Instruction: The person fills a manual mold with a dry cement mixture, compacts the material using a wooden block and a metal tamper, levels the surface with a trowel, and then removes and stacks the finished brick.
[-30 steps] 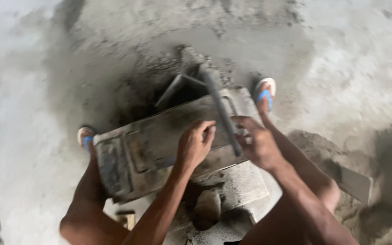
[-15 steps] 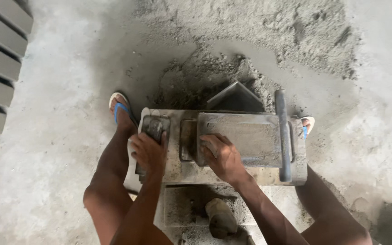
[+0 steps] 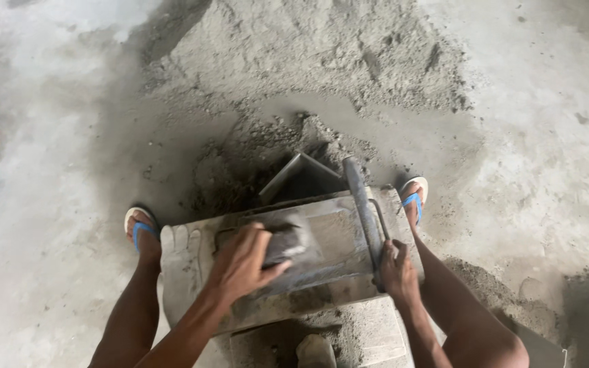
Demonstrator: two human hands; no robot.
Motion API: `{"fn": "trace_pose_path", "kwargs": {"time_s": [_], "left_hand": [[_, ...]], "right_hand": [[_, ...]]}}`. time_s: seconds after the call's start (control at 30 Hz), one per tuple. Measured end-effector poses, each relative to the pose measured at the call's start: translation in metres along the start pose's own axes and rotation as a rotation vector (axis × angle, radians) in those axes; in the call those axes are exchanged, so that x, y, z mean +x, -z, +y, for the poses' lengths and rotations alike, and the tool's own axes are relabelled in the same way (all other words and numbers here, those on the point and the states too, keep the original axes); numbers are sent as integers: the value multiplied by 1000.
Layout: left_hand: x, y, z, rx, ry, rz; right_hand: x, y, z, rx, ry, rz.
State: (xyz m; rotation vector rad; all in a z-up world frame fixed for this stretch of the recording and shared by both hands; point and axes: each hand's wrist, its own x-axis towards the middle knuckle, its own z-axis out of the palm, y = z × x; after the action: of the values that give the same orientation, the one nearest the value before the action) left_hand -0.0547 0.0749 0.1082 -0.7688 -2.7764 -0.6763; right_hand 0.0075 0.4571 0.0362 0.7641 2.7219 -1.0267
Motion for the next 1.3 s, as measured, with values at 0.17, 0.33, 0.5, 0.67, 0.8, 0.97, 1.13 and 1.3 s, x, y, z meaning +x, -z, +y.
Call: {"fn": "trace_pose_path", "kwargs": {"time_s": [0.17, 0.33, 0.5, 0.67, 0.8, 0.97, 1.13, 1.3], "left_hand": [[52, -47, 32, 246, -360, -149], [57, -70, 32, 262, -351, -202], [56, -73, 30, 289, -329, -206], [58, -72, 36, 277, -279, -269], [65, -74, 48, 177, -126, -426], [74, -68, 60, 239, -89, -293], [65, -37, 79, 163, -13, -372], [13, 14, 52, -45, 109, -176]], "right_hand": [[-21, 19, -64, 168, -286, -63], [-14, 8, -49, 94, -155, -74], [-2, -15, -19, 157, -114, -34], [-18, -36, 51, -132, 486, 174], [-48, -20, 17, -141, -27, 278], [-79, 27, -21, -179, 802, 209], [-86, 110, -168, 63, 312, 32], [-141, 77, -216, 51, 472, 109]]}}
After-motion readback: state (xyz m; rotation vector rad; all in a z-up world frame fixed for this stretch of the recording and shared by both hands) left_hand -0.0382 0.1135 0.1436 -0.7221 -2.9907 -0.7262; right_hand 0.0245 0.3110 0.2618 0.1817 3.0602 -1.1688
